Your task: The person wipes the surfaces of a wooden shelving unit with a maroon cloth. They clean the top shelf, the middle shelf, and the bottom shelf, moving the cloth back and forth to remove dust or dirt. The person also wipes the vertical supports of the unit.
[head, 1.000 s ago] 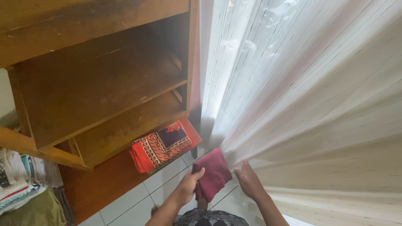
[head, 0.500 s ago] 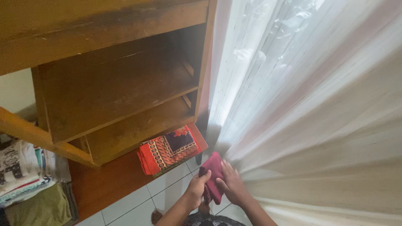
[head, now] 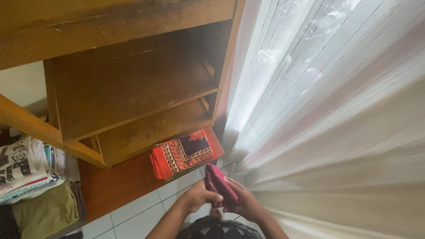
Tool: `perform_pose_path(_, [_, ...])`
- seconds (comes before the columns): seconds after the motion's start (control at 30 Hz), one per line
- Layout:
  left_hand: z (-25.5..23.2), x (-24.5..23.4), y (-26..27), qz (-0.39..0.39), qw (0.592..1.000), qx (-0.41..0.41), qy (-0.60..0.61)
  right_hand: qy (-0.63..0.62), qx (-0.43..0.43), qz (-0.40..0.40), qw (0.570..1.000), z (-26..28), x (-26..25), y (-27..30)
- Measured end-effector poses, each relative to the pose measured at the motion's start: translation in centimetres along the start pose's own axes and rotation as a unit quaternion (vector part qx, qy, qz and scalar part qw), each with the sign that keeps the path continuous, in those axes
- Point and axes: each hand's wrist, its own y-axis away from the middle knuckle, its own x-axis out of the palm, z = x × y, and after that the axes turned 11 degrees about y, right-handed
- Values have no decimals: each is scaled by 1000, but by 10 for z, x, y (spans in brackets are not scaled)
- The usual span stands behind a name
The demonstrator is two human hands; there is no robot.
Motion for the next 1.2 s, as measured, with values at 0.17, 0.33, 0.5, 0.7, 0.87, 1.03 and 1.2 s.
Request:
perform_pose_path(0.17, [4,-35,-6,-68,997,8,-34,-157,166,11,974,-41,-13,-2])
perform_pose_path(0.33, [3,-19,-13,-167,985,40,31,-48,186,-73,979,-38,-13,-11])
perform_pose_path(0.5, [3,11,-24,-131,969,24,209,254,-113,-69,958,23,9,-19])
perform_pose_path(0.7, [-52,50,27,-34,864,320,-389,-153,311,56,936,11,-42,-23])
perform_pose_path(0.87, [-65,77,11,11,863,196,-466,-186,217,171,943,-7,-72,-1])
perform_pose_path(1.03, [-52,86,3,-50,880,179,-437,-254,282,123,917,-31,-83,14])
perform_pose_path(1.2, [-48,101,8,149,727,380,-552,-415,57,375,827,-74,-70,41])
